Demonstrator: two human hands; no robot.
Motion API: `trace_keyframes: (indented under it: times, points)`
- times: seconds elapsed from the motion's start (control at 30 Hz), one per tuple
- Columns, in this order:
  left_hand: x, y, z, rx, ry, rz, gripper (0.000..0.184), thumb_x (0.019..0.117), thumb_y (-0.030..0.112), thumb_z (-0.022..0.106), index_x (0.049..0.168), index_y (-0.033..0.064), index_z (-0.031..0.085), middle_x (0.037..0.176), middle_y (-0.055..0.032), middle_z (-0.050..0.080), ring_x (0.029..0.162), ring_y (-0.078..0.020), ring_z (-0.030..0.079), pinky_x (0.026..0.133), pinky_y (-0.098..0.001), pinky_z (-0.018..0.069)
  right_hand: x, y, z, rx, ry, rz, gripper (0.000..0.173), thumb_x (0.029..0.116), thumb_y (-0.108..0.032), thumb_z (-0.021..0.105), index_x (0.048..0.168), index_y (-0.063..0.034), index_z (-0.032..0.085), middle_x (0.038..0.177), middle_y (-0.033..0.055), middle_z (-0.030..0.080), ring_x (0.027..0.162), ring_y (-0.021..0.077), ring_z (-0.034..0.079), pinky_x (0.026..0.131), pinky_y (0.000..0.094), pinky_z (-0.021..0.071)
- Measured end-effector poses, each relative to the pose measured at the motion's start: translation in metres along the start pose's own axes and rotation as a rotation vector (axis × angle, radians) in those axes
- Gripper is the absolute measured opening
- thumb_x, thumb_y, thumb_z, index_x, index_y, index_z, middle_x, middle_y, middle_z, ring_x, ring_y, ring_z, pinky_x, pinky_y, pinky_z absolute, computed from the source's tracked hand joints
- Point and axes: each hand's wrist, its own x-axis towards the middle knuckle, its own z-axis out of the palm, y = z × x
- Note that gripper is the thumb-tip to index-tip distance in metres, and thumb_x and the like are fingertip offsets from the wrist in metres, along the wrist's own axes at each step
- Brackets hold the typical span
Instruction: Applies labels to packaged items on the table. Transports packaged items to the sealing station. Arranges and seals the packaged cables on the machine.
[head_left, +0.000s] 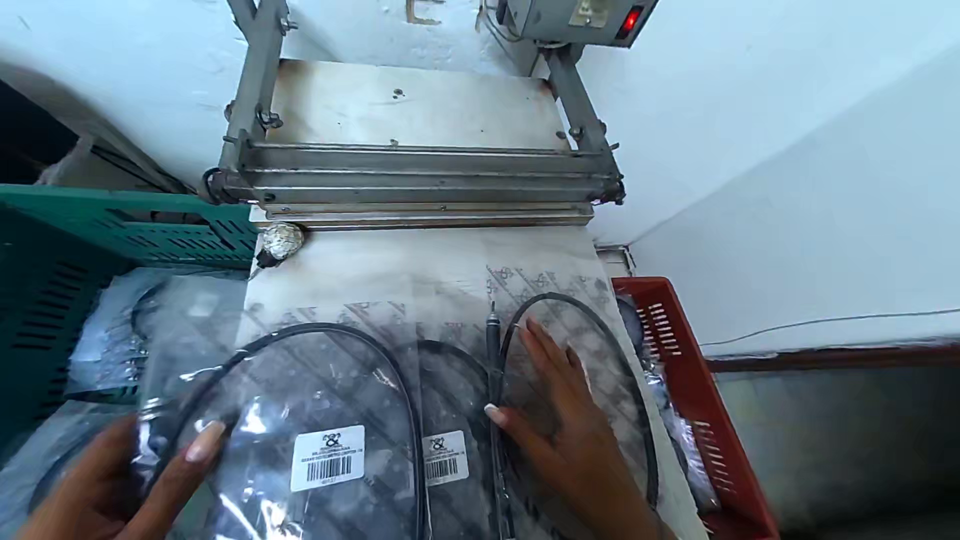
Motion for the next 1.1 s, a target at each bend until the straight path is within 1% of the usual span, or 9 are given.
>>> trace_keyframes:
  times: [0.1, 0.17, 0.23, 0.27, 0.33, 0.43, 0.57, 0.73, 1.1]
  points:
    - [0.000, 0.018, -0.011, -0.234, -0.124, 0.183, 0.067, 0.0940, 0.005, 0.069, 0.147, -0.0091, 0.030, 0.135, -0.0012, 0.059, 0.122, -0.0086, 0.060, 0.108, -0.0327, 0.0510, 0.008, -0.034, -0.007, 0.393, 0.055, 0.053, 0.063, 0.0992, -0.039, 0.066, 0.145, 0.0034, 0.053, 0.139, 0.0121, 0.064, 0.126, 0.0166, 0.064, 0.108, 0.0370, 0.0537]
    - [0.010, 0.037, 0.001, -0.317, -0.206, 0.170, 0.066, 0.0934, 0.007, 0.070, 0.150, 0.0036, 0.035, 0.132, 0.0071, 0.063, 0.118, -0.0073, 0.063, 0.104, -0.0314, 0.0542, 0.016, -0.063, -0.007, 0.741, 0.023, 0.168, 0.049, 0.1023, -0.029, 0.062, 0.134, 0.0080, 0.057, 0.116, 0.0073, 0.074, 0.102, 0.0096, 0.072, 0.089, 0.0283, 0.0614]
    - [0.030, 0.053, 0.020, -0.334, -0.131, 0.040, 0.024, 0.1019, 0.011, 0.056, 0.125, 0.0140, 0.063, 0.102, 0.0102, 0.073, 0.091, -0.0038, 0.071, 0.081, -0.0251, 0.0611, 0.022, -0.073, -0.003, 0.878, 0.060, 0.332, 0.023, 0.1051, -0.016, 0.056, 0.106, 0.0023, 0.070, 0.088, 0.0020, 0.074, 0.080, 0.0057, 0.071, 0.074, 0.0238, 0.0611]
    - [0.042, 0.056, 0.027, -0.318, -0.096, -0.039, 0.023, 0.1066, 0.018, 0.047, 0.110, 0.0150, 0.070, 0.090, 0.0083, 0.073, 0.079, -0.0033, 0.070, 0.072, -0.0232, 0.0605, 0.024, -0.071, -0.002, 0.887, 0.082, 0.377, 0.023, 0.1053, -0.014, 0.055, 0.097, 0.0006, 0.072, 0.082, 0.0019, 0.073, 0.074, 0.0058, 0.070, 0.070, 0.0236, 0.0605]
    - [0.063, 0.054, 0.037, -0.283, -0.061, -0.127, 0.037, 0.1081, 0.025, 0.045, 0.087, 0.0157, 0.073, 0.073, 0.0052, 0.069, 0.059, -0.0028, 0.061, 0.055, -0.0200, 0.0530, 0.028, -0.062, -0.007, 0.812, 0.123, 0.387, 0.023, 0.1035, -0.013, 0.058, 0.089, -0.0022, 0.073, 0.075, 0.0003, 0.071, 0.068, 0.0045, 0.067, 0.064, 0.0214, 0.0587]
    - [0.084, 0.053, 0.048, -0.135, -0.030, -0.076, 0.024, 0.1013, 0.017, 0.060, 0.082, 0.0135, 0.074, 0.071, 0.0041, 0.068, 0.055, -0.0031, 0.056, 0.052, -0.0195, 0.0486, 0.045, -0.042, -0.013, 0.566, 0.167, 0.377, 0.021, 0.0989, -0.019, 0.066, 0.081, -0.0092, 0.072, 0.066, -0.0055, 0.067, 0.058, 0.0000, 0.061, 0.054, 0.0174, 0.0519]
    - [0.132, 0.058, 0.082, 0.007, 0.004, -0.102, 0.025, 0.0995, 0.027, 0.068, 0.087, 0.0058, 0.073, 0.072, -0.0017, 0.068, 0.060, -0.0099, 0.063, 0.061, -0.0315, 0.0561, 0.099, -0.003, -0.009, 0.318, 0.144, 0.478, 0.020, 0.0955, -0.029, 0.073, 0.087, -0.0104, 0.074, 0.066, -0.0048, 0.066, 0.053, 0.0029, 0.056, 0.052, 0.0242, 0.0485]
    - [0.170, 0.055, 0.111, -0.226, 0.054, -0.384, 0.026, 0.0991, 0.029, 0.068, 0.089, 0.0050, 0.072, 0.070, -0.0018, 0.066, 0.057, -0.0080, 0.060, 0.057, -0.0266, 0.0544, 0.145, 0.014, 0.004, 0.326, 0.177, 0.624, 0.025, 0.0974, -0.029, 0.071, 0.084, -0.0082, 0.074, 0.065, -0.0026, 0.064, 0.053, 0.0037, 0.052, 0.052, 0.0244, 0.0436]
    - [0.177, 0.042, 0.114, -0.388, 0.060, -0.391, 0.026, 0.0986, 0.027, 0.069, 0.085, 0.0058, 0.071, 0.073, -0.0033, 0.069, 0.062, -0.0104, 0.066, 0.060, -0.0281, 0.0578, 0.164, 0.020, 0.009, 0.252, 0.139, 0.633, 0.028, 0.0976, -0.032, 0.071, 0.081, -0.0090, 0.073, 0.065, -0.0027, 0.062, 0.055, 0.0043, 0.052, 0.055, 0.0263, 0.0427]
